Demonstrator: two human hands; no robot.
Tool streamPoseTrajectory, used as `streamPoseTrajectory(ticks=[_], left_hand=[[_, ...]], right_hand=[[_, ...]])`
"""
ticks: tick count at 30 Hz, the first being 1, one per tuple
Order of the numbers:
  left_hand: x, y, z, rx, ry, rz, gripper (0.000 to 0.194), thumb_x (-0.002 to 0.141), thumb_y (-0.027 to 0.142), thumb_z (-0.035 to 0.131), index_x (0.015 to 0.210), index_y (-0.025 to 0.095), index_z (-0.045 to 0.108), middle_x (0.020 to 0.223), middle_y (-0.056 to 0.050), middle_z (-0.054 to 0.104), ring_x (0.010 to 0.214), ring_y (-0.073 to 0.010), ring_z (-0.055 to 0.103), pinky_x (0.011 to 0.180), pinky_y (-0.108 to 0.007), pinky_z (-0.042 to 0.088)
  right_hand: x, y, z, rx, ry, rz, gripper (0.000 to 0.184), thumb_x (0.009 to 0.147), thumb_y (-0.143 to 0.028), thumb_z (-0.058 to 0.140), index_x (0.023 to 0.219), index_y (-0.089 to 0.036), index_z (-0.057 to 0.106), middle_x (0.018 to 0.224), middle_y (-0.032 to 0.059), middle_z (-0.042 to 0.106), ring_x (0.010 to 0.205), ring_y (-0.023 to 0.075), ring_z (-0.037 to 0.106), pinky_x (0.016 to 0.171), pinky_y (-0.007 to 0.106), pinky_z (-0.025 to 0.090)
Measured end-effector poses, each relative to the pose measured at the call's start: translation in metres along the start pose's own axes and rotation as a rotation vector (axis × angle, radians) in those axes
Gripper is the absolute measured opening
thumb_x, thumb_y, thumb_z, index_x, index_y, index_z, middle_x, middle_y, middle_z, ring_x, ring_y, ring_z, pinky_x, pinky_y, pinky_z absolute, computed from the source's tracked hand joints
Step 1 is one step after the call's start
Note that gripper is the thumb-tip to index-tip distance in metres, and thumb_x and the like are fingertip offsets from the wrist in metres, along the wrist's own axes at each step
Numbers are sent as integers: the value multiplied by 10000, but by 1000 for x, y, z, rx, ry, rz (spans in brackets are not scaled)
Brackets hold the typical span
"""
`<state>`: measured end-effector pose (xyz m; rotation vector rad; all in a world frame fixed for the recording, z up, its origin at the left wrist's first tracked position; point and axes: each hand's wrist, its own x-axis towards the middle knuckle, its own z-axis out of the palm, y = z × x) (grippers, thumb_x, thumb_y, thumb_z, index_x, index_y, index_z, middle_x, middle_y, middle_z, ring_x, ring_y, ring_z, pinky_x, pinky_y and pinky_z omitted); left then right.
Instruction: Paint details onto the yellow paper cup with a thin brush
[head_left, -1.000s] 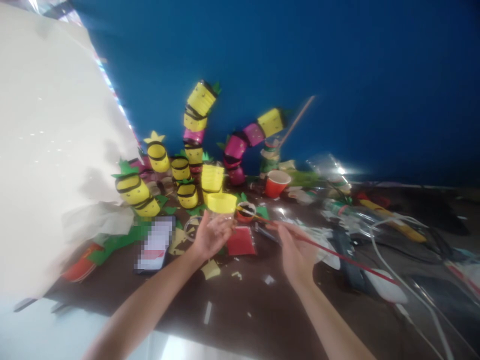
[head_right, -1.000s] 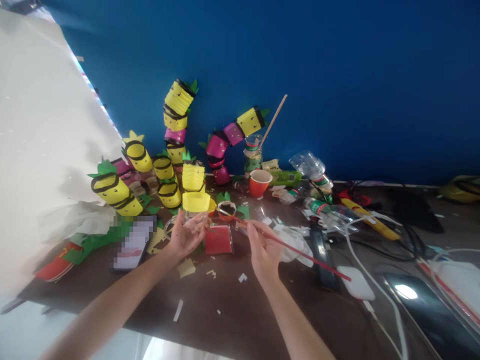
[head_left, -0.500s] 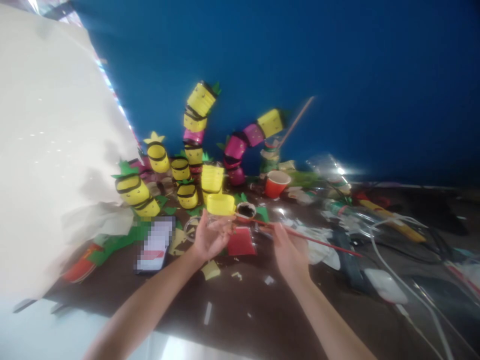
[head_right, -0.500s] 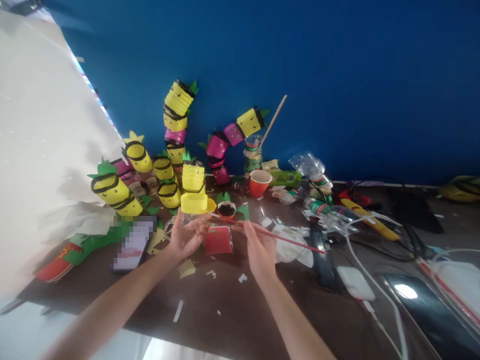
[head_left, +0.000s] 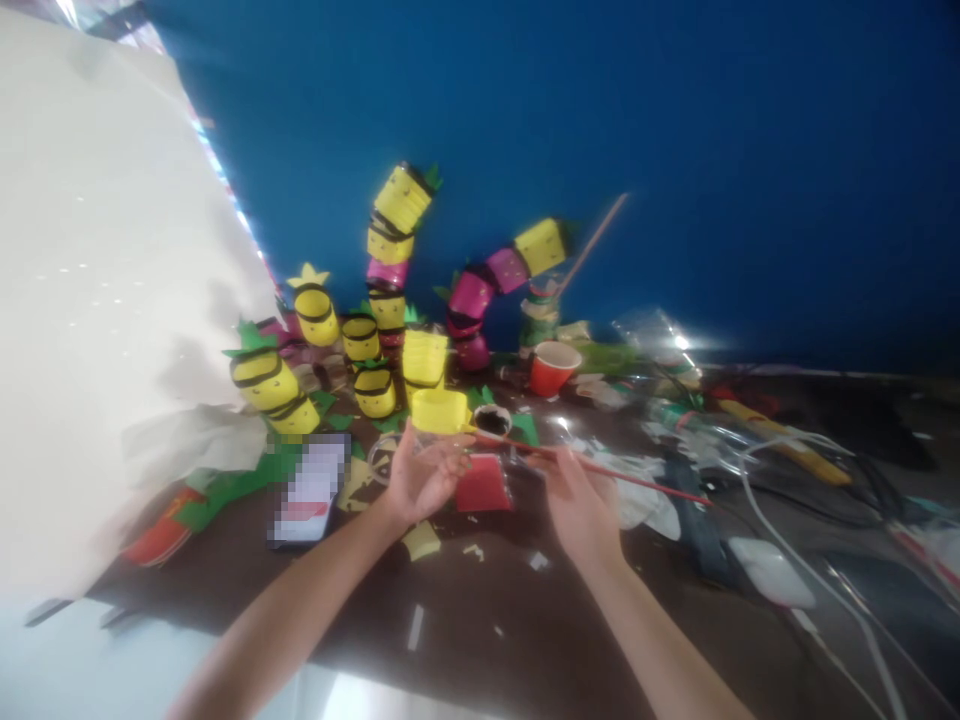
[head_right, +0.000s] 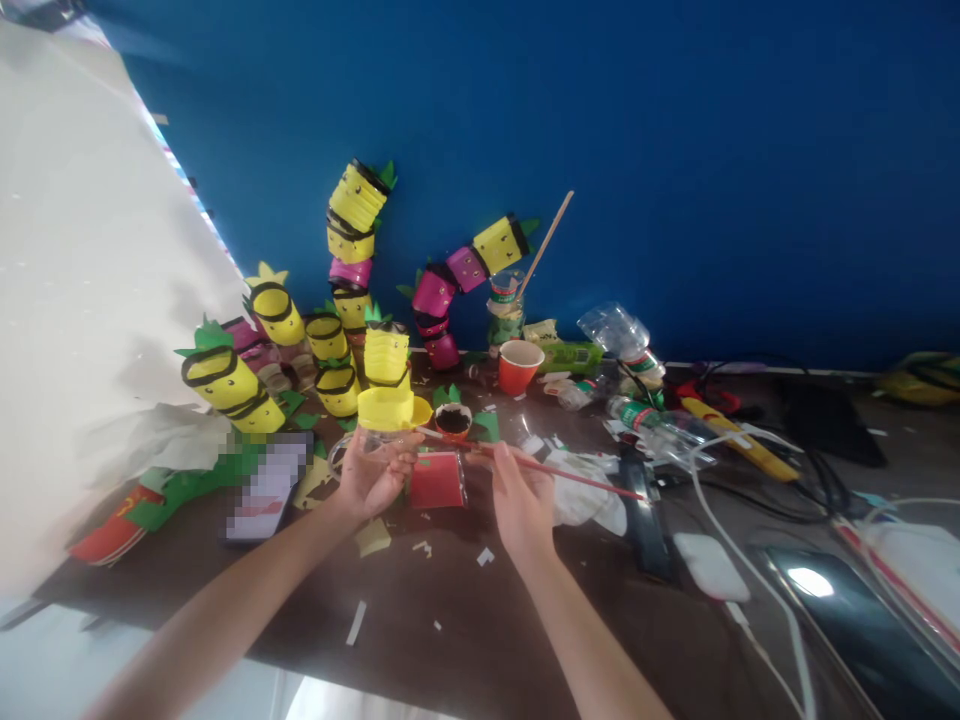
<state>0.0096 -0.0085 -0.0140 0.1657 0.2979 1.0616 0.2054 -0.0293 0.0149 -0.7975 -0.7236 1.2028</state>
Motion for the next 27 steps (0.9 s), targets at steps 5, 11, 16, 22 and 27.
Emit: streamPoseTrajectory(ticks=[5,11,16,22,27], left_hand=[[-1,-1,-2,21,4,-33,533,857,537,481,1013,49,633,766,-145,655,614,-153,587,507,-225,481],[-2,-2,6,-2,49,-2,479,888,502,435,960,72,632,847,-182,687,591,-135,572,480,-212,469],[-1,-1,8,-18,91,-34,479,876,484,446,986,56,629,788,-168,669,553,-122,537,433,-195,433],[-1,-1,4,-48,57,-67,456,846,473,510,906,41,642,708,-127,622,531,-98,495,448,-177,423],[-1,-1,2,-52,28,-86,471,839,503,530,907,50,643,690,-112,603,584,-123,524,485,-197,438]], right_hand=[[-1,4,2,-100,34,57,315,616,-486,805,708,-198,720,593,20,713,567,176,672,615,309,535],[6,6,-1,-67,84,4,283,608,-453,814,696,-201,718,606,18,713,577,177,669,650,328,539],[8,0,-5,29,-35,-42,165,574,-351,825,654,-243,729,672,-14,721,612,155,668,676,305,545],[2,-2,-5,-47,-150,48,109,626,-341,787,689,-264,741,735,2,746,735,186,691,731,326,547],[-3,-4,0,-79,-150,69,143,637,-373,787,700,-257,732,723,8,742,690,188,689,728,347,551]])
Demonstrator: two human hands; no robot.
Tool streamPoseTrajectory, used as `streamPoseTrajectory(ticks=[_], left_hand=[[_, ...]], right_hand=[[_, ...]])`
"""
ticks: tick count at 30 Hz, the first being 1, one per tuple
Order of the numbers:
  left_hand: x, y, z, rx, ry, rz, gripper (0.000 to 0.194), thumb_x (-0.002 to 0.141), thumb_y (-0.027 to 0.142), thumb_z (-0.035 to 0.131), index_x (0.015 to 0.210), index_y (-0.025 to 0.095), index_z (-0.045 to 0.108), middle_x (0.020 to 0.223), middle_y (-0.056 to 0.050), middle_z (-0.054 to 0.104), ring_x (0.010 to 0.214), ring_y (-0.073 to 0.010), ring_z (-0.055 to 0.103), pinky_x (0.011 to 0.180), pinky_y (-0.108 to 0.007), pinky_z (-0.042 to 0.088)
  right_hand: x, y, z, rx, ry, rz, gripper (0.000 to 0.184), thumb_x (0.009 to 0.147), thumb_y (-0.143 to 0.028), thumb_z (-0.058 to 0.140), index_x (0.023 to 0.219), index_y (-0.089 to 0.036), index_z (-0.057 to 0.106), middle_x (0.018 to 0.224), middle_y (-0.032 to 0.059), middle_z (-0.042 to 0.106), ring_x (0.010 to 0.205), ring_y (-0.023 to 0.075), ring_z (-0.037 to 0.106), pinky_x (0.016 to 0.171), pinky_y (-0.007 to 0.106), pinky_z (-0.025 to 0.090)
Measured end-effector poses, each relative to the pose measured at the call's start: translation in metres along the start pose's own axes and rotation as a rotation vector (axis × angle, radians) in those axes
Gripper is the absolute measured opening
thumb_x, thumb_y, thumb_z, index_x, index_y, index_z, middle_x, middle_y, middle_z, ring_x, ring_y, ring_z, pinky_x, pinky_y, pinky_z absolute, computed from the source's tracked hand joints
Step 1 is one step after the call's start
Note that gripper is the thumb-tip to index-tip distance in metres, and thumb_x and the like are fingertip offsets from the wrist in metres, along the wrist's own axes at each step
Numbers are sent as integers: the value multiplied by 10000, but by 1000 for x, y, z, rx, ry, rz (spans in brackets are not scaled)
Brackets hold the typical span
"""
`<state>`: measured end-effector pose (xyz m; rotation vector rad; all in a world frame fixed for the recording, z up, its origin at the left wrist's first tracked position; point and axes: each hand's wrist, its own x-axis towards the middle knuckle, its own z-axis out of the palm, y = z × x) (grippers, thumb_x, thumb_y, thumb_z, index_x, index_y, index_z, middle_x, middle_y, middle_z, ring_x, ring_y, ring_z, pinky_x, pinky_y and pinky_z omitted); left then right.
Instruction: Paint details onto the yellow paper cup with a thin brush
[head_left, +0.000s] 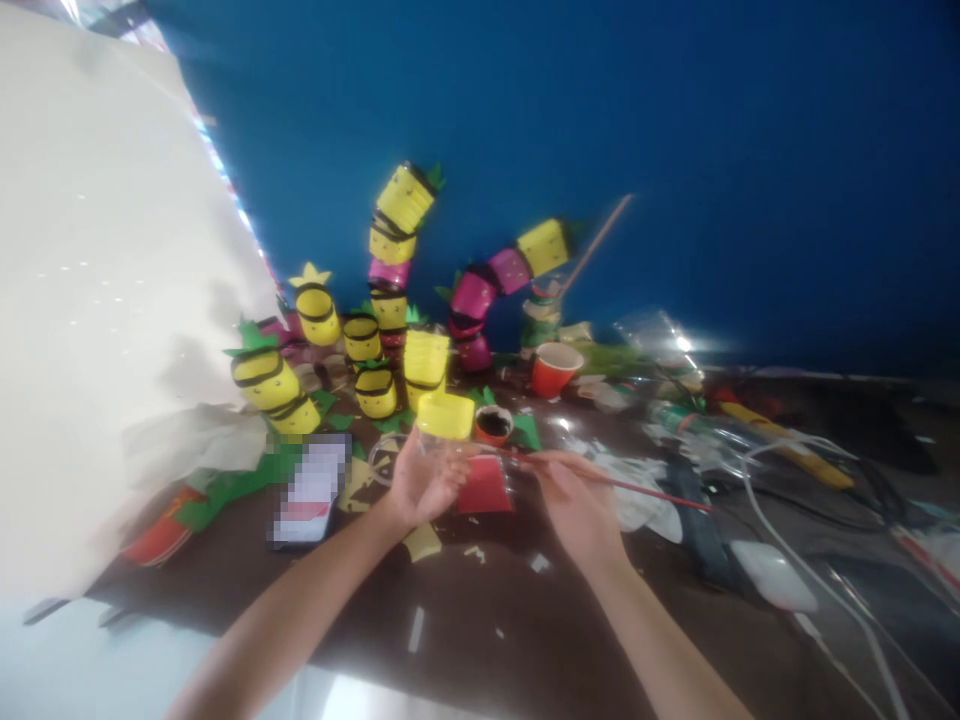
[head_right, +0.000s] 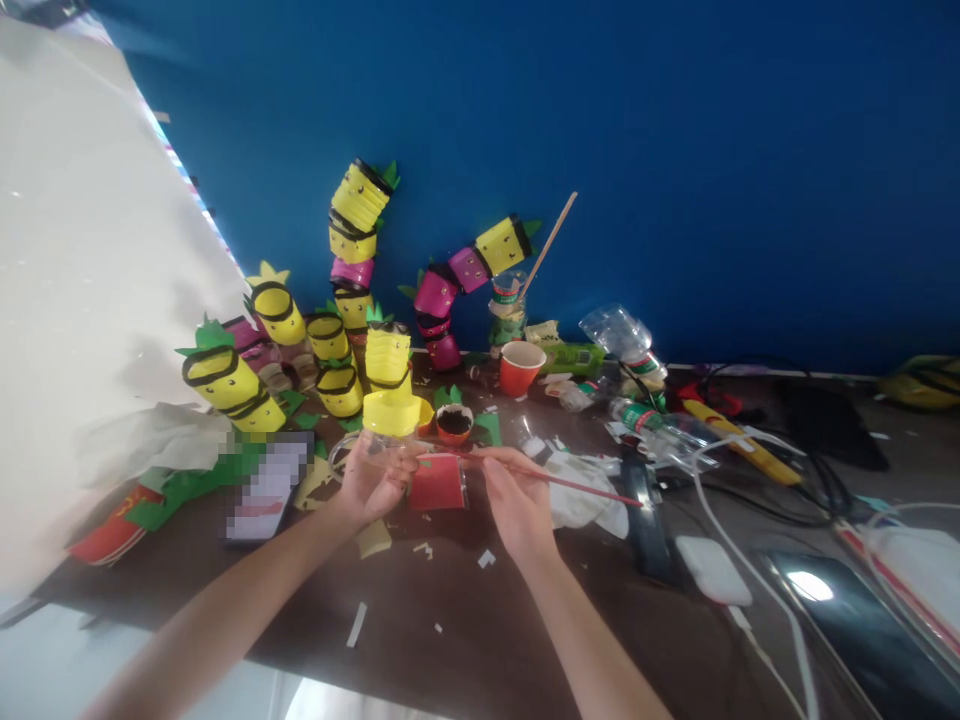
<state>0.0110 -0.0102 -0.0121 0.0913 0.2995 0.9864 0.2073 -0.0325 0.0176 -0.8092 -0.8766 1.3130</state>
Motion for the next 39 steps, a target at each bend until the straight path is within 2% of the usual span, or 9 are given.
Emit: streamPoseTrajectory(ticks=[4,9,13,17,22,26,30,34,39], left_hand=[[0,0,-1,24,-8,16,523,851,499,507,1012,15,623,746,-139,628,617,-142,539,499,-216,443],[1,2,0,15,-20,66,453,864,486,490,985,73,632,777,-126,638,622,-138,548,501,-210,451],[2,3,-1,-1,-26,69,451,861,483,496,991,71,627,749,-120,633,616,-139,555,498,-207,453],[2,2,-4,36,-63,25,498,852,504,506,995,42,625,727,-132,631,638,-158,586,526,-217,467],[1,2,-4,78,-52,-4,594,858,528,470,1090,-4,596,692,-131,620,613,-158,573,512,-218,451],[2,4,-1,62,-34,38,498,860,493,479,1070,60,607,734,-122,628,615,-146,551,486,-205,437],[2,8,1,3,-2,74,446,876,439,450,1061,62,602,749,-111,609,567,-108,497,451,-175,414],[0,8,4,-21,32,-28,518,839,418,491,1144,5,563,615,-40,514,479,-84,418,395,-160,350],[-3,3,8,57,33,-100,505,832,388,478,1142,-1,564,534,21,412,422,-68,337,353,-144,253]], right_hand=[[2,2,1,-16,96,-19,204,611,-410,810,696,-243,729,699,13,745,658,191,689,695,348,549],[10,9,-7,-34,189,-107,203,607,-388,823,707,-237,733,634,-5,729,618,172,679,732,347,540],[9,5,-8,8,142,-141,174,609,-372,818,689,-242,733,633,-7,726,619,171,677,720,341,545],[2,-1,0,-1,72,-76,195,607,-411,813,686,-252,735,663,2,740,628,192,687,686,356,562],[3,2,3,-58,127,-64,259,602,-456,810,713,-238,728,651,20,743,618,207,693,680,379,567],[9,6,-3,-112,216,-97,270,596,-444,812,704,-215,720,610,22,727,610,213,692,692,385,559],[10,5,-6,-37,183,-129,215,614,-403,807,699,-222,728,633,11,732,629,197,692,722,365,555],[6,1,-2,-10,82,-71,230,595,-430,817,686,-237,732,641,9,735,633,200,691,691,361,564],[3,3,3,-69,97,-40,271,592,-472,812,696,-237,724,682,28,750,631,214,695,685,383,572]])
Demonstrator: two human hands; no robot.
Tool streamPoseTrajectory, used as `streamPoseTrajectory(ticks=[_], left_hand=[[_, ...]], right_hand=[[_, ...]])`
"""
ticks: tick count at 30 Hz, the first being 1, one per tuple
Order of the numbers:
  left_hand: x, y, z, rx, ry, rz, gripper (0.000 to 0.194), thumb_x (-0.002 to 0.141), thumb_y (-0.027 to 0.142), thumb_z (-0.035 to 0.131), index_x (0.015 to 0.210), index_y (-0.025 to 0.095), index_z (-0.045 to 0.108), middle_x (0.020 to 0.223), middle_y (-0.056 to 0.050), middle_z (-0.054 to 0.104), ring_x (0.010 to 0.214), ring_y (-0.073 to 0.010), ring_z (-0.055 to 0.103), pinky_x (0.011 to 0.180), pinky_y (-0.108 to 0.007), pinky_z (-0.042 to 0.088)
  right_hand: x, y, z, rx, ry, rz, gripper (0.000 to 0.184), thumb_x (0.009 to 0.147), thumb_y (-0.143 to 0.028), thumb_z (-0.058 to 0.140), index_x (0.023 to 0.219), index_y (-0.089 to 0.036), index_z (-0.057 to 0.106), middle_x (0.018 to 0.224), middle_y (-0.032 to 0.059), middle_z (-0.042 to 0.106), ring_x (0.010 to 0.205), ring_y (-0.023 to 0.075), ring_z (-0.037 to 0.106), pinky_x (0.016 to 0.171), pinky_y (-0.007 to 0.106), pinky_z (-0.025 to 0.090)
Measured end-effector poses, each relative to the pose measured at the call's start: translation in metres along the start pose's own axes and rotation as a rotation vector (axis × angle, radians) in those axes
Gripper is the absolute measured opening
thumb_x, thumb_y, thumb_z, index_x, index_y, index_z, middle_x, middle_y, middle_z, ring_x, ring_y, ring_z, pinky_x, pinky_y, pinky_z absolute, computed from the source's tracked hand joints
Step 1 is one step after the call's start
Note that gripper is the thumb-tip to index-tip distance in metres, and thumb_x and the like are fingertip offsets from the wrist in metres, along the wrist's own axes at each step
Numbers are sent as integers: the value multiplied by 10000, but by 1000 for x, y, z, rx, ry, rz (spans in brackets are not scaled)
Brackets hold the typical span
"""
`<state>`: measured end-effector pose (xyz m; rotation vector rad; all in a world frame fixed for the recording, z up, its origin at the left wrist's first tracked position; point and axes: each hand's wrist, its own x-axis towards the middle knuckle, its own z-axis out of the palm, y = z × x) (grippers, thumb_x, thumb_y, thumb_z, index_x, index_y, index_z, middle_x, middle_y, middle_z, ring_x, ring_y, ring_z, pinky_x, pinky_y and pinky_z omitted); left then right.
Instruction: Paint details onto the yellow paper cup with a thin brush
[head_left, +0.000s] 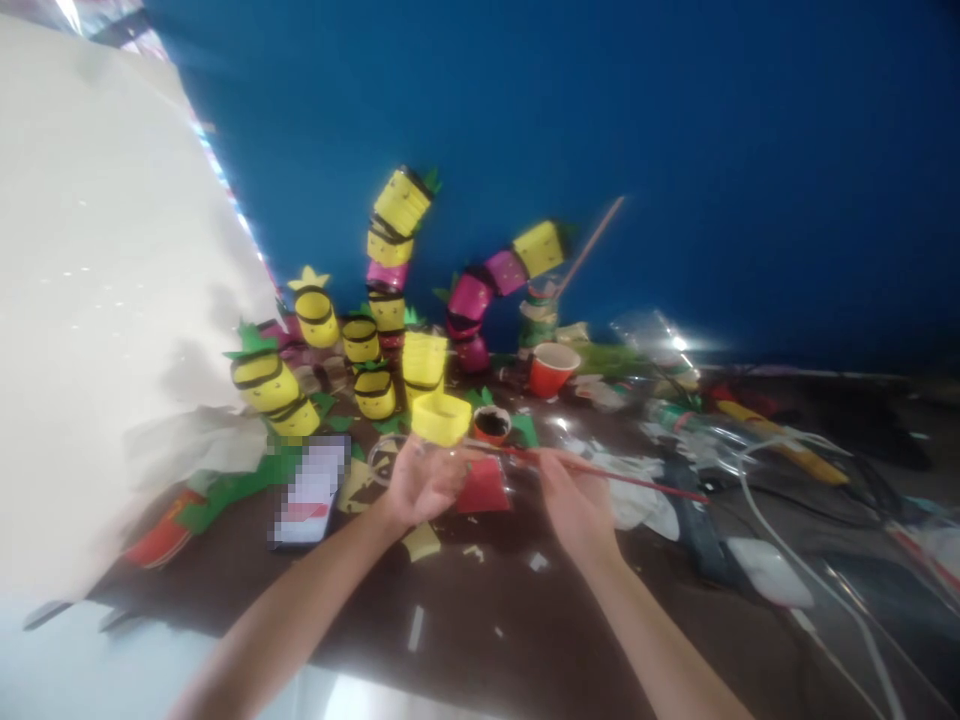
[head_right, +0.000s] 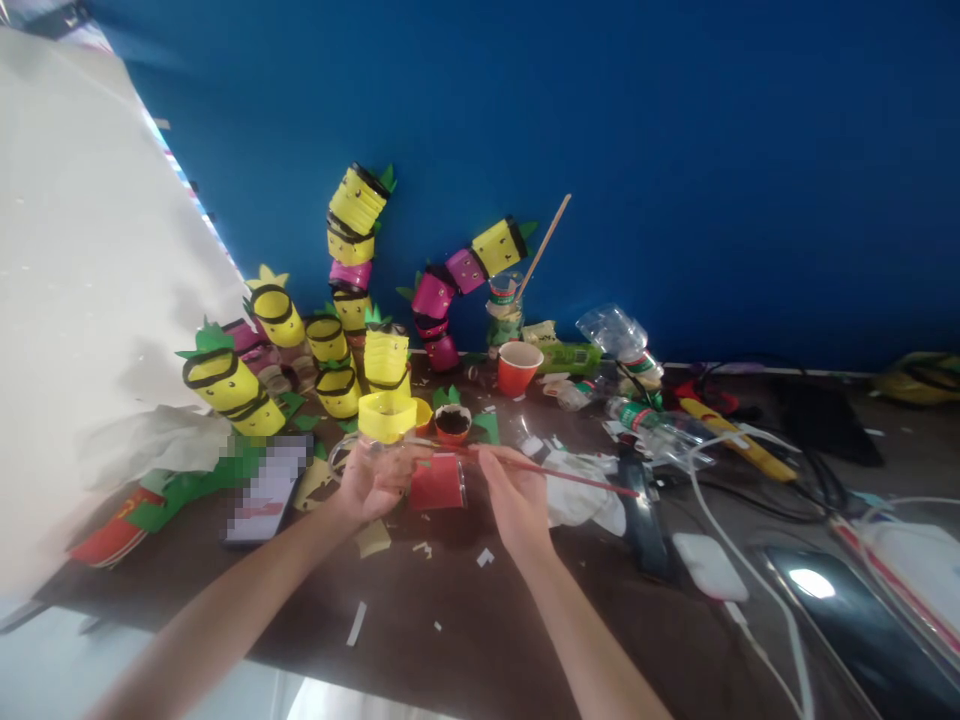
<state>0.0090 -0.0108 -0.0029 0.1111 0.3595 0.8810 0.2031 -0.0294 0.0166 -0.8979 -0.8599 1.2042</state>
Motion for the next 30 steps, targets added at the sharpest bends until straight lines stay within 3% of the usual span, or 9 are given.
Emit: streamPoseTrajectory(ticks=[8,15,23,30], left_hand=[[-3,4,-3,26,-19,-19,536,827,377,458,1193,-4,547,519,43,371,381,-53,274,317,-145,207],[-2,4,-4,5,-50,-44,543,817,350,466,1176,-49,552,489,42,381,376,-50,304,330,-126,259],[-3,4,-3,-26,-48,-31,528,821,344,459,1175,-36,550,503,43,383,369,-45,291,321,-124,263],[-3,4,-4,-40,-43,-27,492,822,338,457,1167,1,556,487,65,350,365,-51,294,321,-123,255]], right_hand=[[7,8,-10,-122,117,-83,248,662,-440,781,755,-214,739,694,38,750,668,206,697,735,372,561],[4,4,-4,43,-9,2,267,561,-452,837,664,-232,727,690,16,748,652,198,694,721,359,564],[4,4,-6,-109,89,-53,260,634,-455,799,717,-216,739,625,28,716,616,183,660,694,347,558],[7,0,-14,81,-106,-49,114,652,-330,787,710,-254,725,663,-11,696,638,140,655,639,264,539]])
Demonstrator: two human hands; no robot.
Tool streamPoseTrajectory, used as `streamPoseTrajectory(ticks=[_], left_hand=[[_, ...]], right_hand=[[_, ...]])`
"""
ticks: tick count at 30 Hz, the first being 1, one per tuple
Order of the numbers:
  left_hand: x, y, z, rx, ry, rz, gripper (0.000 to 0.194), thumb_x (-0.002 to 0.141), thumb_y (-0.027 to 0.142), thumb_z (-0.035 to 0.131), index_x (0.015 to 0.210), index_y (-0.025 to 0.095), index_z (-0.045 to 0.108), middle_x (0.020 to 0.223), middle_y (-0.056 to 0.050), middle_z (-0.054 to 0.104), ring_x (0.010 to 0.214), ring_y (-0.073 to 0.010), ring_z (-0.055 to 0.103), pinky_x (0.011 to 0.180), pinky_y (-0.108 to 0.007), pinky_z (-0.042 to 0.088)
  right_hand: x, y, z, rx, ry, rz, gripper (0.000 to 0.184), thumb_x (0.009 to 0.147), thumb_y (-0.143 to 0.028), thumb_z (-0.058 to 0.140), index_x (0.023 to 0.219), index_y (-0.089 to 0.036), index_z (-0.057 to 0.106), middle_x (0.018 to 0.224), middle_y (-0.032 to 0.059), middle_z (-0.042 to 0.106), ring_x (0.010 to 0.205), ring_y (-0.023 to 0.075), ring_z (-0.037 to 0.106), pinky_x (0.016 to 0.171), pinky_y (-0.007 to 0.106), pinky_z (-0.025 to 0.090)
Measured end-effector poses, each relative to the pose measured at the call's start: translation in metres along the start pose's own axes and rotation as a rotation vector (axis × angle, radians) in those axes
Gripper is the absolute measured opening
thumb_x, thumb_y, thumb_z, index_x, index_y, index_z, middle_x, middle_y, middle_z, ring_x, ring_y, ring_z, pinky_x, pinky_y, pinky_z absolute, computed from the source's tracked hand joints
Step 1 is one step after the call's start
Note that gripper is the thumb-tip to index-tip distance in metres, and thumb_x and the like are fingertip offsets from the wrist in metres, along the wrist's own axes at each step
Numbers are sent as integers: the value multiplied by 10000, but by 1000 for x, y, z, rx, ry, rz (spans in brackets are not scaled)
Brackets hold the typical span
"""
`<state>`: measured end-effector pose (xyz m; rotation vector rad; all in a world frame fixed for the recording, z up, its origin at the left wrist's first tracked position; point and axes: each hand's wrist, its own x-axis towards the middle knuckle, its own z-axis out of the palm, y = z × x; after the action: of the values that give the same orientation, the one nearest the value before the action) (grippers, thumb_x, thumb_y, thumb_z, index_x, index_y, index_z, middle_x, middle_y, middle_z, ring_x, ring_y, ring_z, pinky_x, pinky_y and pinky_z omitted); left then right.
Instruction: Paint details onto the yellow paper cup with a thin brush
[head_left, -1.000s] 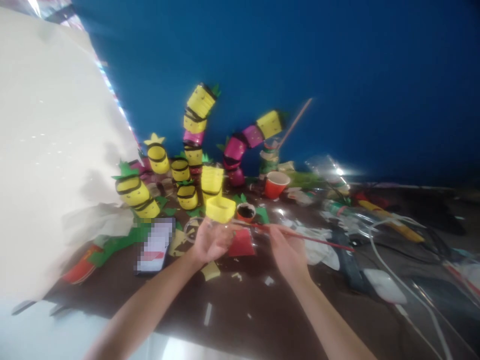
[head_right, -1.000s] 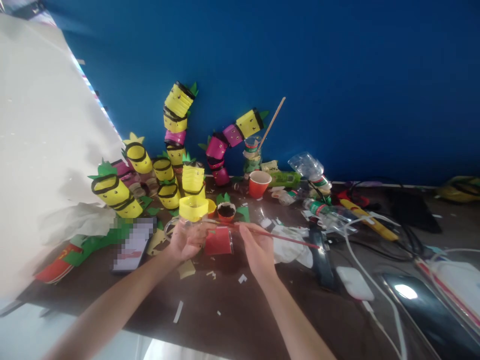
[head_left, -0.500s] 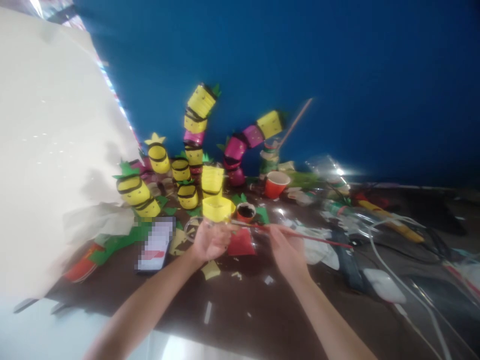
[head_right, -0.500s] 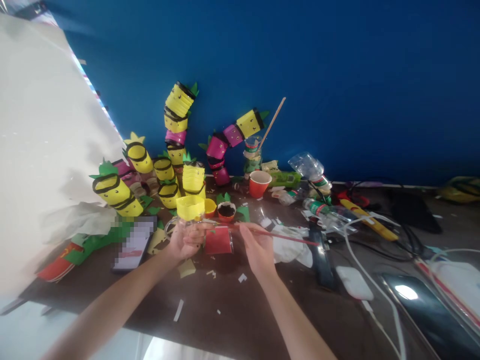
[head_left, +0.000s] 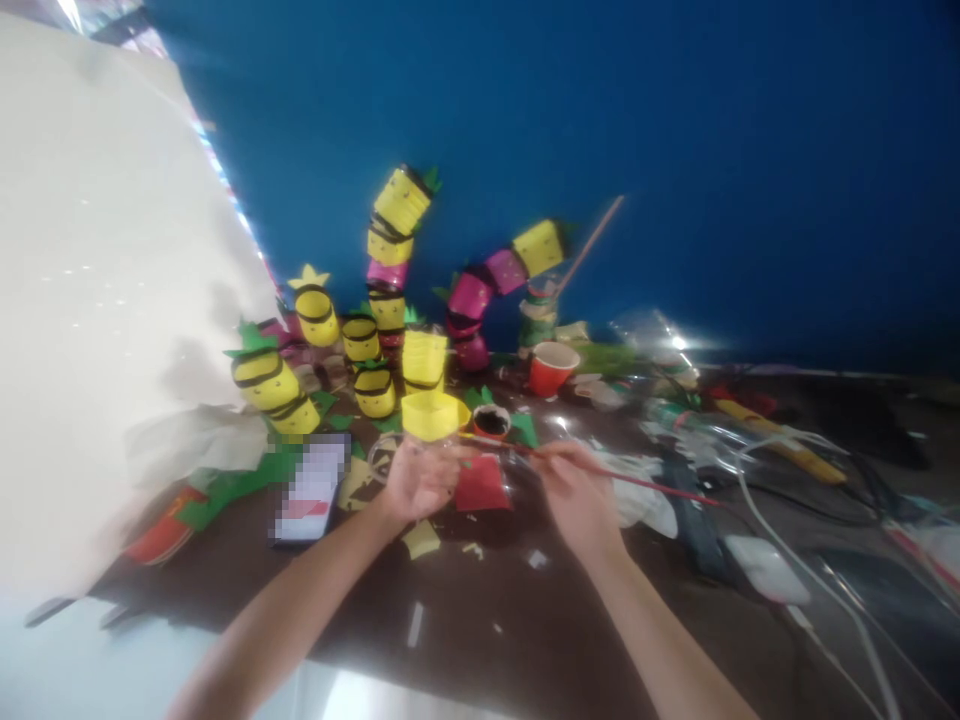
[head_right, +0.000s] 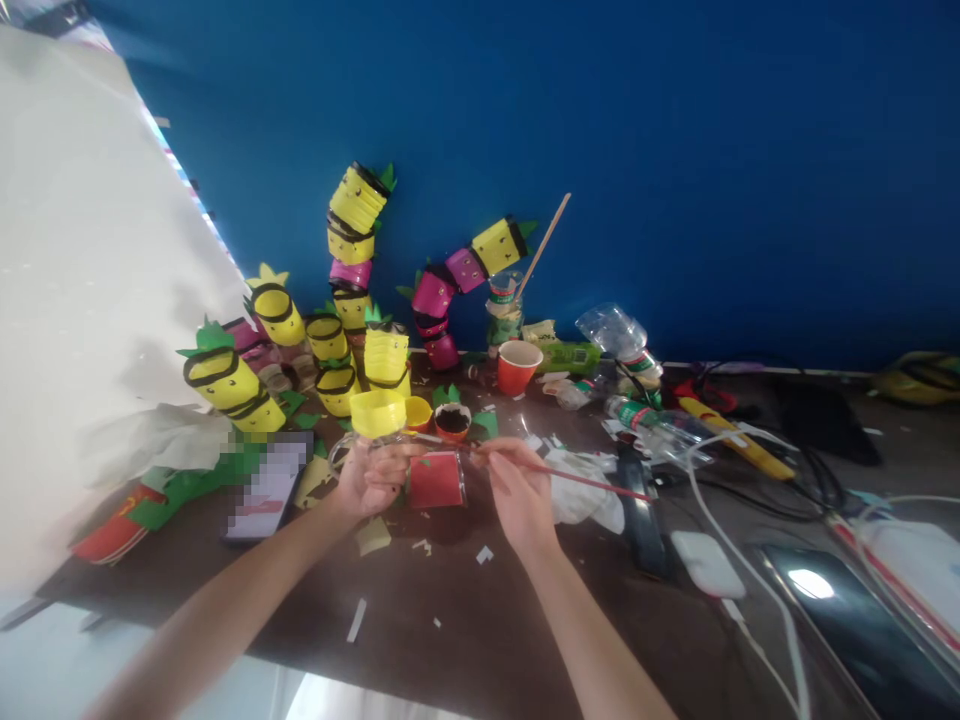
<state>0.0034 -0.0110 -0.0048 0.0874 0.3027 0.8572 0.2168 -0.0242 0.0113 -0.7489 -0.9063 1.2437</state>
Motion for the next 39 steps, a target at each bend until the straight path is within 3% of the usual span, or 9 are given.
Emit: streamPoseTrajectory(ticks=[4,9,14,18,22,28,32,35,39], left_hand=[[1,0,-4,45,-20,-12,415,827,333,458,1057,26,618,471,66,337,368,-55,299,330,-127,269],[3,1,-9,109,-85,-82,357,809,367,494,890,50,636,488,65,321,370,-47,275,331,-128,232],[2,2,-8,111,-103,-98,328,818,361,469,855,71,618,493,68,313,363,-47,253,328,-132,229],[2,2,-7,99,-111,-57,307,798,318,492,862,47,622,493,64,331,361,-39,275,330,-120,248],[3,3,-9,102,-115,-72,294,812,326,492,876,70,623,482,71,310,356,-50,272,327,-126,248],[0,2,-4,123,-143,-92,289,836,333,482,847,76,613,469,80,293,336,-41,232,320,-127,225],[-2,2,-1,162,-155,-99,283,859,321,466,842,82,617,451,78,311,318,-33,198,308,-122,180],[-2,2,-2,208,-192,-124,301,884,326,442,842,93,629,421,76,328,303,-31,143,293,-124,143],[-1,1,-6,265,-281,-190,289,878,320,458,823,103,641,358,83,320,285,-33,81,275,-134,143]], right_hand=[[-3,1,0,0,-66,33,104,666,-331,780,729,-263,734,735,-1,730,702,157,685,708,289,553],[-5,8,-3,-166,-32,-34,106,689,-340,765,755,-259,746,785,17,741,744,183,683,724,327,551],[-3,7,-7,-358,23,-130,75,728,-321,734,768,-263,756,817,31,754,786,207,688,723,326,541],[-3,4,-8,-354,15,-169,77,739,-321,720,779,-268,759,783,26,749,771,211,691,693,320,536],[-4,7,-8,-278,8,-149,101,712,-352,742,763,-267,760,818,32,752,782,208,688,740,337,538],[-3,5,-7,-393,42,-120,76,712,-311,746,769,-265,765,799,27,753,789,203,685,738,322,534],[1,1,-3,-131,117,-49,142,640,-369,799,732,-268,760,680,2,729,673,169,669,700,310,540],[3,0,0,46,68,43,205,594,-414,832,690,-254,749,674,-3,719,643,138,651,665,270,540],[2,0,3,84,-5,162,230,597,-426,836,673,-232,738,673,5,706,639,127,635,641,246,537]])
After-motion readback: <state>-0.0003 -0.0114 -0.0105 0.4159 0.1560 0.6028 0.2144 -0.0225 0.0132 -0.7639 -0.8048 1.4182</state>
